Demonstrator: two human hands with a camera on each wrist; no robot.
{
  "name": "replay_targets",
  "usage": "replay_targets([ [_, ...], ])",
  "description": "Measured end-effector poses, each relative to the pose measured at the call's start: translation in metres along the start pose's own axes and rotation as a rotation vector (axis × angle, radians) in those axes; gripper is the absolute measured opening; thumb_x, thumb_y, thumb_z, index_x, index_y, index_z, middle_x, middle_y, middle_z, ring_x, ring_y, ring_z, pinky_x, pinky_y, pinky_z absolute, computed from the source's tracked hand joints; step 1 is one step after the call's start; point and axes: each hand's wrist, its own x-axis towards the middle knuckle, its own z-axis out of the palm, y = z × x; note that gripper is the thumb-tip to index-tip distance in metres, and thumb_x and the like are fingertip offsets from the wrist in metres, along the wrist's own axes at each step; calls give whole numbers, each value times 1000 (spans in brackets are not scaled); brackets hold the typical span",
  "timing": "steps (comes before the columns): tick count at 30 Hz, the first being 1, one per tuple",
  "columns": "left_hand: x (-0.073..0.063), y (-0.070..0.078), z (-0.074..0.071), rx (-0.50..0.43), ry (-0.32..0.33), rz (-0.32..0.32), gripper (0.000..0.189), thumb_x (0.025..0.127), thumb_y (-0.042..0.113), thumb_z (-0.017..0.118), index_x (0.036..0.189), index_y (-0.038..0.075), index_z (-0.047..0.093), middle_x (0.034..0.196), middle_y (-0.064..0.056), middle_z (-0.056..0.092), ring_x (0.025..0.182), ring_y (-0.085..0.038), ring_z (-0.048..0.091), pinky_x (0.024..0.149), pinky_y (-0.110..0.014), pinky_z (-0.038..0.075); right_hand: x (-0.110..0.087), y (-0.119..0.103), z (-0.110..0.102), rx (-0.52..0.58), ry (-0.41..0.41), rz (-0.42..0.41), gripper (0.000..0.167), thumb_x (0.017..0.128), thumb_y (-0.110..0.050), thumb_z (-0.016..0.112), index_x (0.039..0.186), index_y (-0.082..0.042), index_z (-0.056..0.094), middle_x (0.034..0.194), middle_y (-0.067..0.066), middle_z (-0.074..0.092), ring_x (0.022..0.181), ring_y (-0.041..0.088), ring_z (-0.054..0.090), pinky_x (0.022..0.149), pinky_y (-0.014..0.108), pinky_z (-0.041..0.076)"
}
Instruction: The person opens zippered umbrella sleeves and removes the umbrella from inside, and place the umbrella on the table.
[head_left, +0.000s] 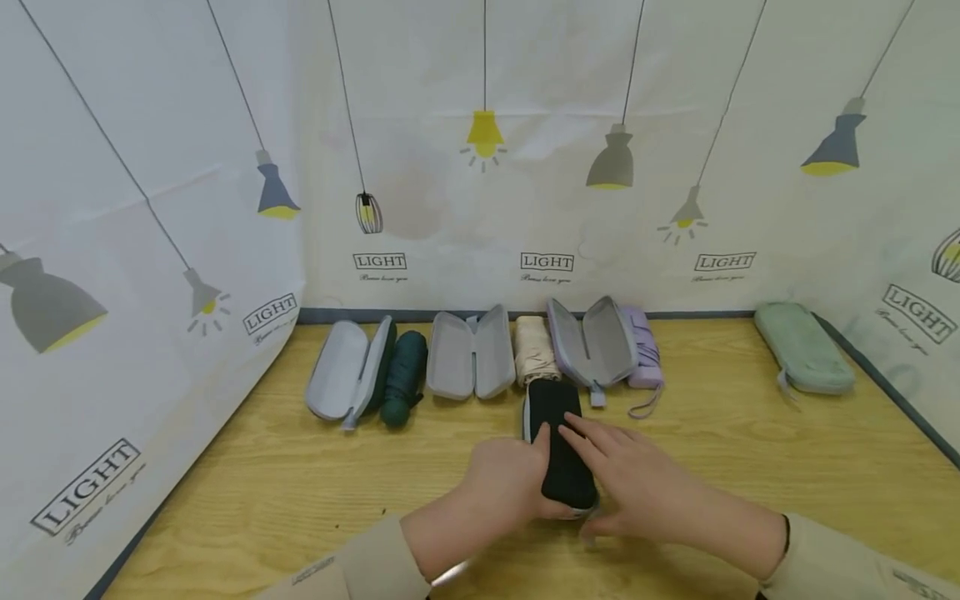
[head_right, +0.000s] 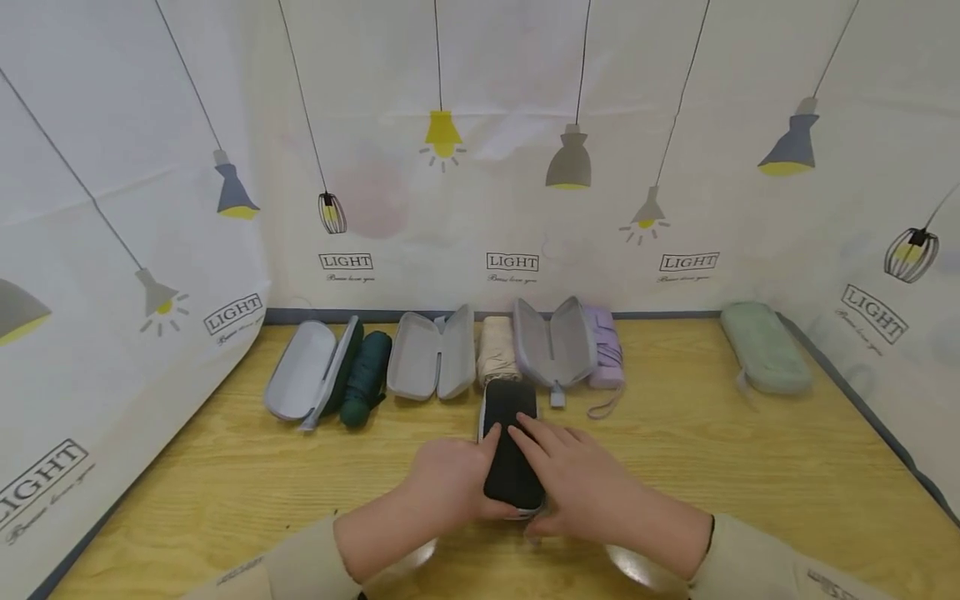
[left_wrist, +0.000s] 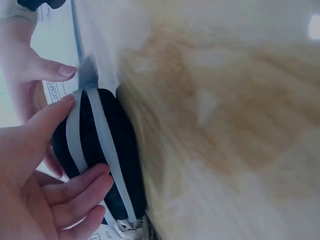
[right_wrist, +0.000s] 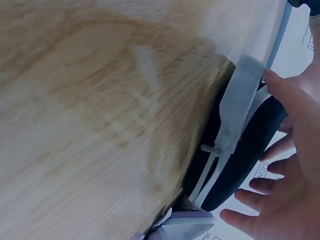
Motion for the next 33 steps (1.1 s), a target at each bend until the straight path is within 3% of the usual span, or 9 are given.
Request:
replay_targets([
  [5, -1, -14, 4, -304, -36, -62, 110, 68, 73, 72, 148, 5, 40, 100, -6, 71, 78, -16, 67, 60, -31, 53, 5, -2, 1, 19, -26, -14, 111, 69, -62, 79, 152, -7, 31, 157, 15, 24, 135, 35, 36, 102, 58, 36],
  [8, 1, -26, 5, -529, -92, -77, 96, 78, 65, 69, 147, 4, 42, 97, -3, 70, 76, -15, 66, 65, -32, 52, 7, -4, 0, 26, -43, -11, 108, 71, -61, 79, 153, -8, 30, 157, 14, 23, 136, 35, 35, 103, 58, 34],
  [11, 3, -36, 4, -670, -106, -90, 66, 95, 51, 57, 143, 6, 49, 79, 3, 65, 63, -11, 59, 62, -31, 48, 9, -6, -2, 20, -43, -14, 106, 72, -58, 79, 153, -9, 30, 158, 14, 23, 137, 34, 34, 104, 57, 34],
  [14, 7, -45, 6, -725, -78, -115, 44, 103, 35, 49, 136, 7, 57, 73, 4, 62, 57, -10, 53, 58, -30, 45, 11, -8, -3, 7, -31, -33, 104, 74, -56, 79, 153, -10, 30, 158, 13, 23, 138, 33, 33, 105, 55, 33],
  [18, 18, -56, 14, -814, -86, -157, 28, 101, 22, 55, 119, 5, 67, 74, 0, 64, 62, -13, 59, 59, -32, 48, 14, -9, -3, -11, -10, -75, 98, 77, -55, 77, 153, -12, 31, 157, 13, 25, 139, 32, 32, 106, 54, 32],
  [21, 28, -63, 21, -933, -153, -176, 20, 99, 18, 58, 108, 3, 68, 72, -4, 66, 64, -16, 63, 60, -32, 52, 17, -11, -4, -28, -7, -116, 88, 82, -53, 74, 151, -15, 36, 156, 12, 27, 139, 33, 31, 106, 55, 32],
  [26, 42, -71, 30, -1120, -285, -214, 22, 100, 17, 53, 103, -1, 66, 70, -12, 68, 59, -21, 66, 56, -32, 55, 25, -14, -5, -103, -34, -226, 64, 90, -48, 67, 144, -19, 48, 154, 9, 34, 139, 32, 33, 107, 55, 32],
  [33, 52, -77, 30, -1100, -414, -143, 25, 101, 19, 48, 109, 1, 64, 71, -12, 66, 56, -19, 63, 53, -30, 52, 34, -17, -4, -141, -37, -363, 44, 93, -37, 66, 133, -19, 60, 145, 4, 47, 136, 28, 39, 106, 54, 33],
])
